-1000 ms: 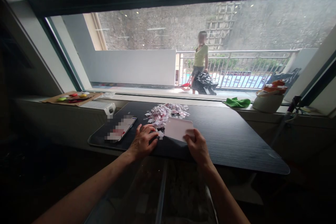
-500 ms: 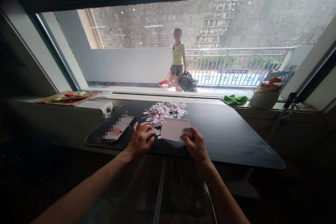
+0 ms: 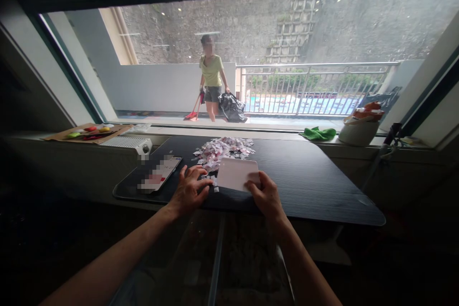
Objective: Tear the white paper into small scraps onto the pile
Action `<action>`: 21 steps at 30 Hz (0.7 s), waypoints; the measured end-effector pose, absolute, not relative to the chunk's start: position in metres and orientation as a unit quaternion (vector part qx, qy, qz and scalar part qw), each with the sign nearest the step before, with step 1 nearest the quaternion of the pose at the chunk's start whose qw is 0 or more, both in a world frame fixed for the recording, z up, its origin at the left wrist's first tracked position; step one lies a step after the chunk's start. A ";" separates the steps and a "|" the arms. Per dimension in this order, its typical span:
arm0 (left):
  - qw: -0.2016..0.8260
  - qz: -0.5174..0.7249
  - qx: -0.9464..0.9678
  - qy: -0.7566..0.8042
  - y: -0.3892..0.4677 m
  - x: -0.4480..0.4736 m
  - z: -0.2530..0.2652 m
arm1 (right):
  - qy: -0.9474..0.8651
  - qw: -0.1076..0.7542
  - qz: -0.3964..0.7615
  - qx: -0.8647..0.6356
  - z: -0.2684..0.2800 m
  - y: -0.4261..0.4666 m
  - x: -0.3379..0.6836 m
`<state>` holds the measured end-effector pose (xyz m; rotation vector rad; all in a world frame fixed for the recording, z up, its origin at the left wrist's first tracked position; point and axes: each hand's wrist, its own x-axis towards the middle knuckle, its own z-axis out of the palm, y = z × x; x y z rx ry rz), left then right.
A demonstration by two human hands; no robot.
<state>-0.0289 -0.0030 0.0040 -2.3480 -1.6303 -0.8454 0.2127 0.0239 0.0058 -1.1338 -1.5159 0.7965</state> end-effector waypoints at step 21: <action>0.068 -0.261 -0.828 -0.492 -0.004 -0.032 0.004 | -0.629 0.526 0.315 -0.478 0.004 0.025 0.211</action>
